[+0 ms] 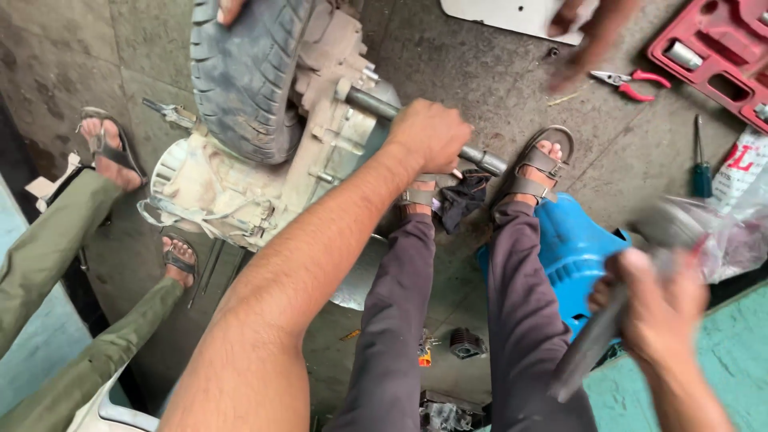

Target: The technician is disassembling and working on the engine and rear wheel assembly of a scooter/motorcycle.

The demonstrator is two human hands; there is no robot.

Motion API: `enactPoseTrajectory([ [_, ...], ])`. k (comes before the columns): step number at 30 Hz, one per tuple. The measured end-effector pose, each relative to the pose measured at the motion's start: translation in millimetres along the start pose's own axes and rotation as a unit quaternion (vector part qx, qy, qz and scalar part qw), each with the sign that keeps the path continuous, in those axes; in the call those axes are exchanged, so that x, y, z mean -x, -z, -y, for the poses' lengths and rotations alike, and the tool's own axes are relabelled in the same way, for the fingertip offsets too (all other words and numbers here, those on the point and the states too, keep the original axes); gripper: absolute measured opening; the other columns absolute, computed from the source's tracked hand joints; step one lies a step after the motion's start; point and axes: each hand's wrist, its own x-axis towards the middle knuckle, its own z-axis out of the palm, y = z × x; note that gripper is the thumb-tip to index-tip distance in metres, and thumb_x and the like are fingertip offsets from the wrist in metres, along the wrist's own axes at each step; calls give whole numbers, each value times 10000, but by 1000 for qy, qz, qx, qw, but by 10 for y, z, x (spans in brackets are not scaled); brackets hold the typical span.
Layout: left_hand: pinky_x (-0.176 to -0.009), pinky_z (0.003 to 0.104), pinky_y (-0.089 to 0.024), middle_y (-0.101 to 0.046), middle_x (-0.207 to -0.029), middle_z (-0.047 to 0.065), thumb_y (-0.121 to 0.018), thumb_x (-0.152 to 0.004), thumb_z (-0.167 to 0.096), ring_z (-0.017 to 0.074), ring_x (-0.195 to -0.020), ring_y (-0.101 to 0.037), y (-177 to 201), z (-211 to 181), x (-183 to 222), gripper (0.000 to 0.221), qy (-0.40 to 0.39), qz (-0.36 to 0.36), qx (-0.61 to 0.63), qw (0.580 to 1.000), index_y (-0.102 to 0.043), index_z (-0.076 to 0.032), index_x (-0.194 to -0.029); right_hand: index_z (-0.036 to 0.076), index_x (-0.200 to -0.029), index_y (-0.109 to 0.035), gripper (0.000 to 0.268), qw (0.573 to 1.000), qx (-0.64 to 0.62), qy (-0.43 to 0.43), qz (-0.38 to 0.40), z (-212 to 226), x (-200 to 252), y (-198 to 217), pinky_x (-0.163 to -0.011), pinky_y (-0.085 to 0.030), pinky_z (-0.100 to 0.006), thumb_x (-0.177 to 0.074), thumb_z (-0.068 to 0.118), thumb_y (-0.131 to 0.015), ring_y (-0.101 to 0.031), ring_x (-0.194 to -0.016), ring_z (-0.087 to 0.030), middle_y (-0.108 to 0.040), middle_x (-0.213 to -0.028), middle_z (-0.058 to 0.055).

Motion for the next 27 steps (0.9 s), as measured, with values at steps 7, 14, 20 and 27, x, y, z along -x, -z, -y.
enactPoseTrajectory([
  [7,-778,454,-593,-774,-921,127,-704,-802,-235,303,-897,-758,-60,-27,-15,147,15,14,-20,1000,-787,-133,-867,244,-1286,-485,470,952,-144,-267,-32,-488,-176,-562,-402,-401,-287,-864,89,-623,-501,-539,-130,-562,-844,-31],
  [14,-758,449,-589,-766,-885,114,-722,-791,-266,297,-869,-755,-83,-22,-55,156,10,3,-42,999,-784,-141,-860,113,-1241,-557,360,934,-258,-248,-21,-700,-175,-1211,-422,-437,-281,-1044,414,-542,-488,-521,-124,-528,-782,-49],
  [20,-758,448,-587,-765,-903,116,-720,-803,-280,303,-881,-750,-98,9,-59,153,25,-1,-31,999,-785,-154,-861,142,-1122,-490,329,934,-276,-227,17,-539,-63,-1373,-417,-442,-298,-1037,459,-509,-502,-514,-146,-516,-752,-51],
  [27,-768,450,-589,-766,-896,100,-699,-823,-261,283,-894,-752,-90,-20,-69,142,13,16,-35,999,-776,-151,-868,167,-1168,-481,332,938,-263,-225,29,-578,-42,-1318,-433,-448,-300,-1027,460,-545,-495,-512,-145,-500,-730,-49],
])
